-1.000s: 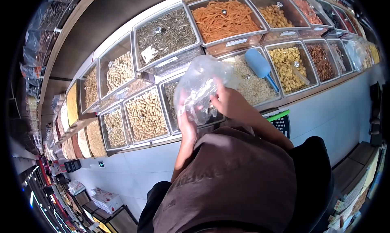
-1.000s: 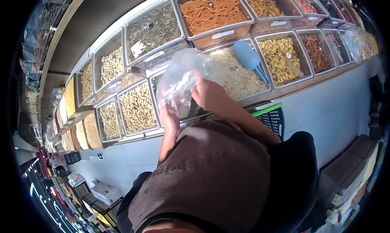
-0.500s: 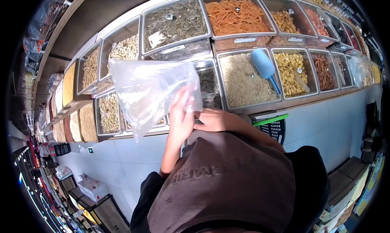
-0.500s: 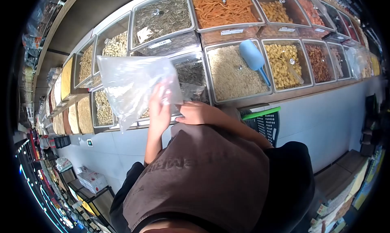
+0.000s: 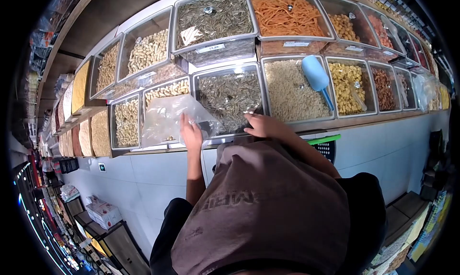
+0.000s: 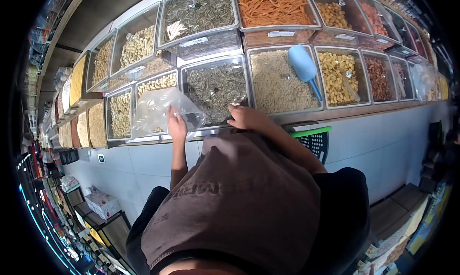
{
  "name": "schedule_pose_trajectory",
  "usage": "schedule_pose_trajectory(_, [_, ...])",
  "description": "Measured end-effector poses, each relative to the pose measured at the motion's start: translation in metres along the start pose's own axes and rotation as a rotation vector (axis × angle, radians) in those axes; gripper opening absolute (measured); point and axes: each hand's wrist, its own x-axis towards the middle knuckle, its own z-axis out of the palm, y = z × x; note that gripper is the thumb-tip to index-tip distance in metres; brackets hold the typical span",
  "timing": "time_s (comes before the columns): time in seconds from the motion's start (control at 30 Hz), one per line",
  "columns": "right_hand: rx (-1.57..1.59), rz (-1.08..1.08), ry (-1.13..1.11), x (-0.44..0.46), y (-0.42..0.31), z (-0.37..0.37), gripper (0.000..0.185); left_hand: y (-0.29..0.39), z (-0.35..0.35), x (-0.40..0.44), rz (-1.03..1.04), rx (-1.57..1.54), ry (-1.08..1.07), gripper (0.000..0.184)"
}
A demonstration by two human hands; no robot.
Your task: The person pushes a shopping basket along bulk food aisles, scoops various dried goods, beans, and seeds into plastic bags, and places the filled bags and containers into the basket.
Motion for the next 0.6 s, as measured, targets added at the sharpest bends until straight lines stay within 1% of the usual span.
schedule_pose_trajectory(0.07, [0.062, -0.090, 0.220, 0.025, 0.018, 0.031, 0.058, -0.036, -0.005, -0.003, -0.015, -0.020, 0.078, 0.047])
schedule_pose_trajectory(0.1, [0.060, -0.095, 0.209, 0.033, 0.013, 0.029, 0.058, -0.059, -0.004, -0.003, 0.011, 0.002, 0.055, 0.051])
schedule_pose_trajectory(0.13, [0.233, 0.027, 0.222, 0.042, 0.005, 0.024, 0.059, -0.063, -0.005, -0.007, -0.003, 0.003, 0.063, 0.051])
schedule_pose_trajectory(0.17, [0.404, 0.152, 0.232, 0.052, -0.002, 0.019, 0.060, -0.067, -0.004, -0.010, -0.065, 0.025, 0.038, 0.053])
schedule_pose_trajectory(0.2, [0.417, 0.133, 0.310, 0.065, -0.001, 0.020, 0.058, -0.072, -0.005, -0.014, -0.129, 0.046, 0.012, 0.055])
schedule_pose_trajectory(0.23, [0.402, 0.116, 0.364, 0.076, -0.003, 0.018, 0.055, -0.078, 0.000, -0.020, -0.106, 0.126, 0.021, 0.059])
schedule_pose_trajectory(0.27, [0.386, 0.095, 0.422, 0.087, -0.005, 0.016, 0.051, -0.083, 0.004, -0.025, -0.119, 0.126, 0.030, 0.059])
schedule_pose_trajectory(0.3, [0.378, 0.085, 0.414, 0.094, -0.011, 0.010, 0.051, -0.078, 0.009, -0.028, -0.099, 0.208, 0.058, 0.060])
schedule_pose_trajectory(0.33, [0.395, 0.126, 0.375, 0.101, -0.017, 0.005, 0.045, -0.075, 0.012, -0.027, -0.077, 0.289, 0.086, 0.061])
schedule_pose_trajectory(0.37, [0.414, 0.170, 0.336, 0.106, -0.023, 0.000, 0.038, -0.074, 0.011, -0.025, -0.095, 0.301, 0.067, 0.063])
schedule_pose_trajectory(0.4, [0.413, 0.167, 0.326, 0.114, -0.021, 0.004, 0.038, -0.075, 0.010, -0.022, -0.105, 0.303, 0.069, 0.063])
schedule_pose_trajectory(0.47, [0.115, 0.025, 0.446, 0.127, -0.011, 0.018, 0.029, -0.076, 0.007, -0.022, -0.097, 0.232, 0.040, 0.066])
schedule_pose_trajectory(0.53, [0.145, 0.035, 0.441, 0.125, -0.006, 0.019, 0.027, -0.078, 0.006, -0.023, -0.073, 0.176, 0.066, 0.068])
schedule_pose_trajectory(0.6, [0.183, 0.004, 0.496, 0.124, -0.006, 0.020, 0.026, -0.081, 0.001, -0.017, -0.088, 0.117, 0.034, 0.067])
